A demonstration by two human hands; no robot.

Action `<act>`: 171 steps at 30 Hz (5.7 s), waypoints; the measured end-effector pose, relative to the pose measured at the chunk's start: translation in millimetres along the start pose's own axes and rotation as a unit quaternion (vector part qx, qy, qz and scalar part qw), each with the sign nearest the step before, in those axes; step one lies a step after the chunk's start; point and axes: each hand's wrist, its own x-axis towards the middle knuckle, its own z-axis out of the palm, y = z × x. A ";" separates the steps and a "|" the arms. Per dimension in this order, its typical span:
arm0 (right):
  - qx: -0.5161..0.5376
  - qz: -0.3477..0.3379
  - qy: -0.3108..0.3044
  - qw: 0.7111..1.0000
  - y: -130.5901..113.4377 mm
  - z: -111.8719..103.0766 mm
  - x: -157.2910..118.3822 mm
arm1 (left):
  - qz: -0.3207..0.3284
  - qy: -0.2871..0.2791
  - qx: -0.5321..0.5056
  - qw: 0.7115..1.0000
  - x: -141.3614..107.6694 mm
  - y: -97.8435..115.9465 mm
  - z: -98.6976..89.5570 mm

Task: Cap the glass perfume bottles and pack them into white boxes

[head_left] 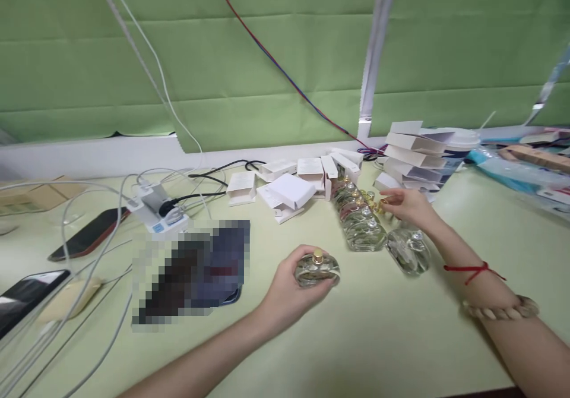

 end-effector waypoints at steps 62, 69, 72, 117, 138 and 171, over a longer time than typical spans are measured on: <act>-0.113 -0.040 0.015 0.993 -3.5 -16.0 -135.8 | 0.300 0.161 0.294 0.893 7.7 -14.1 -16.3; 0.083 -0.088 -0.129 0.984 -39.7 17.5 -164.0 | 0.239 -0.102 0.336 0.905 1.4 -6.7 -13.4; 0.127 -0.136 -0.203 0.961 -52.3 15.0 -155.1 | 0.193 -0.079 0.312 0.927 4.7 -8.6 -15.7; -0.248 -0.266 0.111 0.925 43.1 27.0 2.2 | 0.088 -0.012 0.120 0.989 1.6 -13.7 -7.4; -0.284 -0.250 0.015 0.926 6.9 18.2 -11.4 | 0.068 -0.031 0.137 0.988 6.6 -4.2 -8.2; 0.344 -0.339 -0.245 0.840 -69.4 30.0 -105.6 | 0.199 -0.126 0.190 0.953 4.4 -5.6 -11.4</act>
